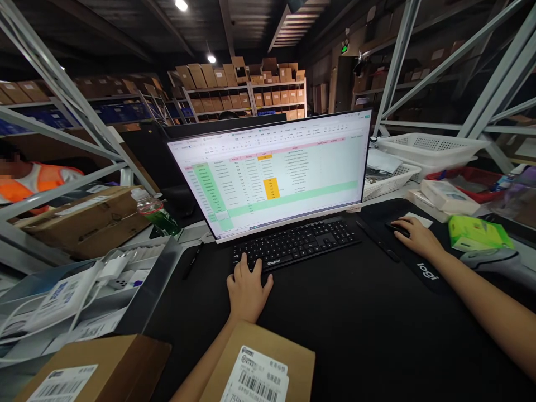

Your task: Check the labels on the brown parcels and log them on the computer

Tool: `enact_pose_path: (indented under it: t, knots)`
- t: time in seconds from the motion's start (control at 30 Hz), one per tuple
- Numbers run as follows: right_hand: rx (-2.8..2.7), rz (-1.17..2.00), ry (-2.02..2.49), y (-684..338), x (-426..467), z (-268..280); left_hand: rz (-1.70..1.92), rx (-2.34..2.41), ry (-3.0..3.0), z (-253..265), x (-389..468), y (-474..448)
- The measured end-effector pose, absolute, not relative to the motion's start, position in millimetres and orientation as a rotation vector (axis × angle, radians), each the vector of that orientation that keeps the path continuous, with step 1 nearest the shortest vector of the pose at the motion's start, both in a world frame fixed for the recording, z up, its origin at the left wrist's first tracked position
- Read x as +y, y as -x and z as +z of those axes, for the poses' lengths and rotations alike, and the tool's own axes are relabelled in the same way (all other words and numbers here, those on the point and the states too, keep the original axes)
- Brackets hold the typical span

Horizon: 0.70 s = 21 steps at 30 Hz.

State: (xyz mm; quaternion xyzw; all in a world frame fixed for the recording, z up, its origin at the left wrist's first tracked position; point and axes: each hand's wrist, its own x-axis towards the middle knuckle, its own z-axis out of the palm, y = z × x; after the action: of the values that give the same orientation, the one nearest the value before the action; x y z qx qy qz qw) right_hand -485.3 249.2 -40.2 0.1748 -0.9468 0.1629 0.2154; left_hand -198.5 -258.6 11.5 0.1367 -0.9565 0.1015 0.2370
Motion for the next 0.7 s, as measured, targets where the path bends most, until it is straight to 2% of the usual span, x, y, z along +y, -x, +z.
enact_pose_path:
  t: [0.37, 0.7]
  knots:
    - [-2.628, 0.351, -0.508, 471.0, 242.4, -26.4, 0.248, -2.611, -0.44, 8.9, -257.9, 202.9]
    - [-2.593, 0.384, -0.512, 474.9, 244.6, -33.9, 0.268, -2.69, -0.352, 17.3, -254.8, 201.4]
